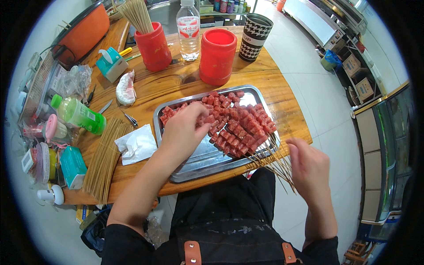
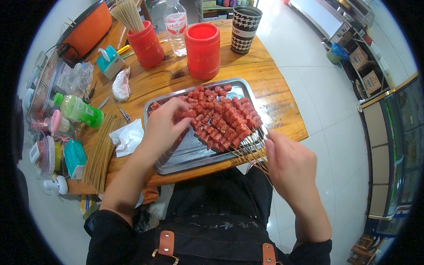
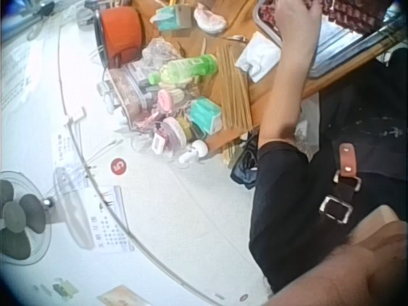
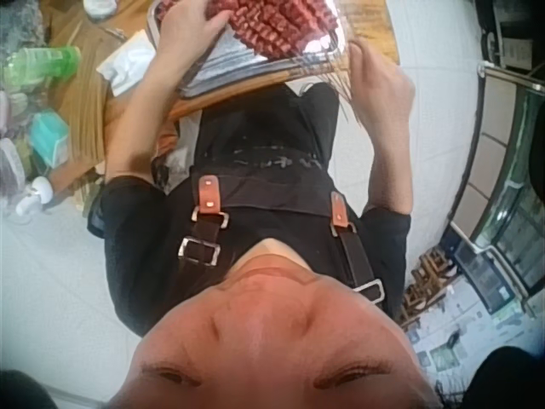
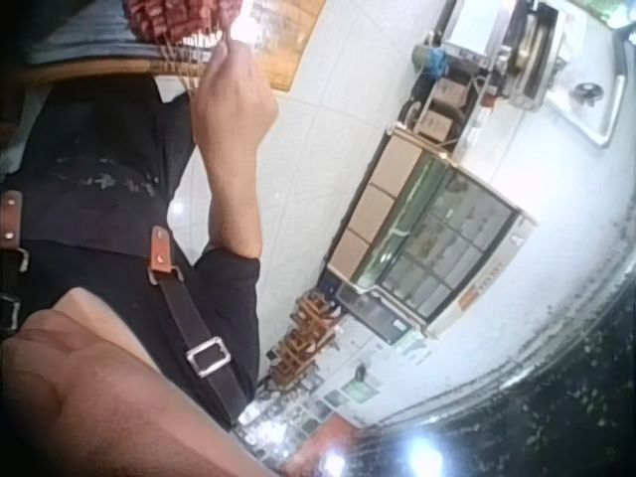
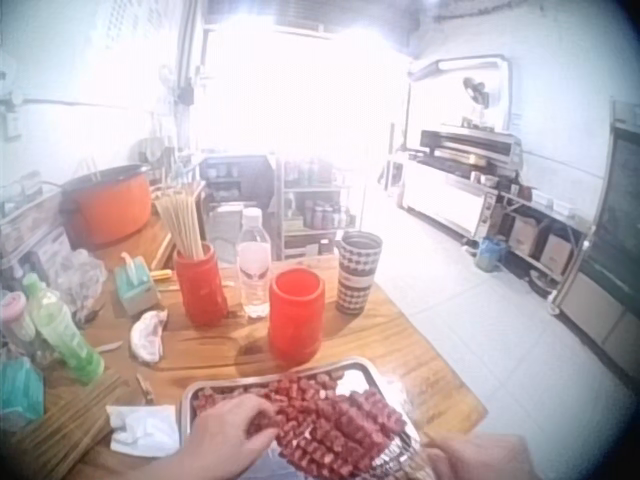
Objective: The person threads small cubes of raw meat onto wooden skewers one by one, arranging the completed skewers on a metal tray. The person briefly walks to a nearby counter to retrieve a small container and returns to continue skewering.
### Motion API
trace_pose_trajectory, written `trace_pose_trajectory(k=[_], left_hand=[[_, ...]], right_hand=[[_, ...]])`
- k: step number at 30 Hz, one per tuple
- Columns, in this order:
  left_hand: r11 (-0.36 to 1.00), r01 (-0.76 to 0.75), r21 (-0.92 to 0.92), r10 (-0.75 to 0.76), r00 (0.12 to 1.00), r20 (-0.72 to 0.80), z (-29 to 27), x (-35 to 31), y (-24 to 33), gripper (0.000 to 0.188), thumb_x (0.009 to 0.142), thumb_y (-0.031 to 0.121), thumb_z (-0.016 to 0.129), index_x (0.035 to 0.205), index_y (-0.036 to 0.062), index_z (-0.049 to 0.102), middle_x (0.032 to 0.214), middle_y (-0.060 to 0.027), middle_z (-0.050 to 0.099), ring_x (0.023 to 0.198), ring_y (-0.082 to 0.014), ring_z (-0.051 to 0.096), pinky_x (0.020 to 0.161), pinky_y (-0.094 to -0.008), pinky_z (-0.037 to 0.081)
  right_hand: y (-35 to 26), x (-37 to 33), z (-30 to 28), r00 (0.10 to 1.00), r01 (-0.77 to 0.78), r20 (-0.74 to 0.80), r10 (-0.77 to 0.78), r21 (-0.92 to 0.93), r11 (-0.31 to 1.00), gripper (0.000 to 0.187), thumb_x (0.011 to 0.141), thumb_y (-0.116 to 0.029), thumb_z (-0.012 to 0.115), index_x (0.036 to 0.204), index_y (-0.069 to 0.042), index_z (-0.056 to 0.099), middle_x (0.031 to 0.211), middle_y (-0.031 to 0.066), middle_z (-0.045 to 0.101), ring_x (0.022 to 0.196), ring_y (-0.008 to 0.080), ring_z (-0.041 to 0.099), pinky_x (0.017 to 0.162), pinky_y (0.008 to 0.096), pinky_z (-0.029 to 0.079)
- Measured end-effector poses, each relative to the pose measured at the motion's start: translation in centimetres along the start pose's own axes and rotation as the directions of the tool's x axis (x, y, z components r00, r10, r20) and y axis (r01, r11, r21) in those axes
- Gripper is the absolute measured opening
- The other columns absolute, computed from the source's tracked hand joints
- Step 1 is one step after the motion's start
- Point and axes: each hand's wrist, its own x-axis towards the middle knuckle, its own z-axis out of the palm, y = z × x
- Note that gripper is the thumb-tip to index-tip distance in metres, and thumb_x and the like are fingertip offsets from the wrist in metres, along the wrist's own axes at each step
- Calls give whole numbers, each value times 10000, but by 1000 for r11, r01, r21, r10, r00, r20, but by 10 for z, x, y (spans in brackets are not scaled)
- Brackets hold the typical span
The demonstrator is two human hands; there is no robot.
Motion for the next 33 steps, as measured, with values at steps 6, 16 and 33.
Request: trace_pose_trajectory(k=[6, 16, 33], left_hand=[[238, 390, -890, -350, 889, 295, -8, -43, 10, 170, 907, 89, 596, 1060, 26, 559, 969, -82, 653, 858, -162, 655, 755, -257, 534], [12, 359, -933, -420, 849, 322, -4, -62, 18, 160, 914, 109, 590, 1058, 50, 553, 983, -83, 650, 894, -193, 657, 780, -275, 545], [141, 448, -883, -288, 872, 396, -3, -71, 34, 102, 879, 44, 612, 975, 45, 577, 949, -94, 657, 869, -171, 660, 772, -279, 560]], right_hand=[[-43, -43, 8, 957, -108, 275, -91, 631, 768, 390, 900, -108, 524, 1281, -27, 511, 1011, 199, 649, 610, 248, 648, 563, 303, 506], [-42, -54, 55, 960, -174, 279, -19, 647, 742, 155, 872, -59, 602, 1013, -37, 663, 657, 79, 626, 526, 154, 613, 500, 247, 464], [-44, -64, 57, 947, -214, 319, -35, 710, 671, 135, 868, -40, 607, 990, -17, 661, 670, 89, 632, 540, 158, 614, 510, 247, 469]])
